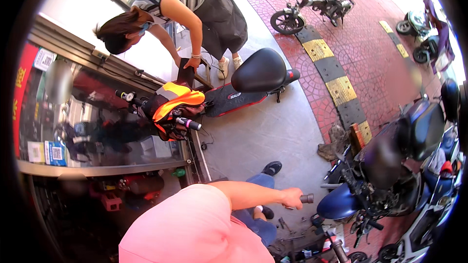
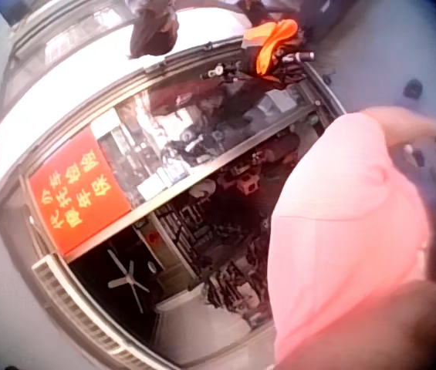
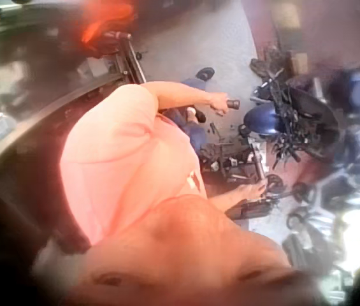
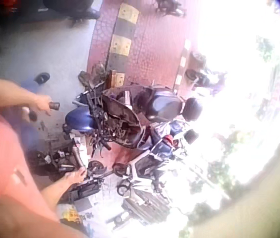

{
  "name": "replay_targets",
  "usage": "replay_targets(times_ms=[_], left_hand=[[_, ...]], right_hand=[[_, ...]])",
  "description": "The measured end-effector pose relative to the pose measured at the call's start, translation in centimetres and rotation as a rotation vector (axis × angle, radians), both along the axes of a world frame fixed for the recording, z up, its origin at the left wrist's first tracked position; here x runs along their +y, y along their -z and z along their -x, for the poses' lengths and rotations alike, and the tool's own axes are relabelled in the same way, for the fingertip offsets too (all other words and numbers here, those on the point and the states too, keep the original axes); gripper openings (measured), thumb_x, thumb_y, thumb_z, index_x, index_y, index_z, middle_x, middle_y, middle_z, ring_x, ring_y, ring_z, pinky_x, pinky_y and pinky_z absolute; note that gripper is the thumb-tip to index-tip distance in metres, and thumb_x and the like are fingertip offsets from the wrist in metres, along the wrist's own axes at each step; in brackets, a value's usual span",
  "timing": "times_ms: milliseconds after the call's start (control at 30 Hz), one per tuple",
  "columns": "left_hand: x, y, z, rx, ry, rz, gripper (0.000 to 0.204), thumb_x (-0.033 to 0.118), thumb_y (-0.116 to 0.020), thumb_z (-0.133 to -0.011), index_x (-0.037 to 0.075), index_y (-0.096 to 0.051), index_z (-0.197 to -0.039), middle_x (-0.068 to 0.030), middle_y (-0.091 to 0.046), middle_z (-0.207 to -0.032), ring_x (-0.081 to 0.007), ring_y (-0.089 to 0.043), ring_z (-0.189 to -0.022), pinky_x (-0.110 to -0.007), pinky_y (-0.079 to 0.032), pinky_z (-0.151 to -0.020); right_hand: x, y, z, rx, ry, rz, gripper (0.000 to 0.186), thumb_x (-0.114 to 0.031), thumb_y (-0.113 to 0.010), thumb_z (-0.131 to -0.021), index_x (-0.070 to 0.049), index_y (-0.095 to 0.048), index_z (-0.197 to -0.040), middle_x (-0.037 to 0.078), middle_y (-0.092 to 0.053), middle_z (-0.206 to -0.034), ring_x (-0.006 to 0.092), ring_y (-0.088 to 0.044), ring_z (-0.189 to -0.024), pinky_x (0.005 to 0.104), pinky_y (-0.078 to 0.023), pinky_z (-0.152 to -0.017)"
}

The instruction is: The person uses an impact driver and a wrench to remove fasteners from the motorcycle front assembly, handles metal tubes and hardware, and inserts a long metal bar into the frame.

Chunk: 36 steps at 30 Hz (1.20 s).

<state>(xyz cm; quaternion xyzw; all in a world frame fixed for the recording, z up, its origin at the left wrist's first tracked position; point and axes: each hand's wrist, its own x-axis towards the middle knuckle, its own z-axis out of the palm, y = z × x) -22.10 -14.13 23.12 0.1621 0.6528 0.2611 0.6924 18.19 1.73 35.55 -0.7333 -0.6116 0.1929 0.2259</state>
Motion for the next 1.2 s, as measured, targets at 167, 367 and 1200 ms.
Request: replay_targets(times_ms=[167,367,1200], left_hand=[[-6.6,-0.1,12.9,0.448,0.032,0.143,0.035,0.03,-0.073,-0.073,0.006,-0.078,-0.098,-0.019,-0.077,-0.093,-0.0311,-0.076,-0.088,-0.045,-0.06,-0.077],[-18.7,-1.5,20.1,0.459,-0.355,0.575,0.031,0.029,-0.077,-0.075,-0.001,-0.069,-0.077,-0.0138,-0.068,-0.067,-0.0256,-0.066,-0.055,-0.042,-0.052,-0.051],[-22.7,-10.1,-9.3,0.134,-0.896,0.768,0.012,0.011,-0.07,-0.083,0.004,-0.06,-0.082,-0.0078,-0.056,-0.062,-0.0249,-0.056,-0.047,-0.042,-0.048,-0.043]], right_hand=[[7.0,-11.3,5.9,0.15,-0.345,-0.206,0.063,-0.05,-0.073,-0.094,-0.003,-0.065,-0.136,0.03,-0.065,-0.131,0.0411,-0.066,-0.112,0.0564,-0.048,-0.099],[16.9,-16.2,7.4,1.338,-0.259,0.122,0.048,-0.034,-0.059,-0.105,0.007,-0.065,-0.129,0.023,-0.07,-0.126,0.0379,-0.066,-0.117,0.0492,-0.049,-0.111],[49.5,-0.3,17.8,0.972,0.059,-0.148,0.033,-0.03,-0.081,-0.094,-0.003,-0.063,-0.093,0.002,-0.061,-0.074,0.0127,-0.059,-0.06,0.0281,-0.048,-0.058]])
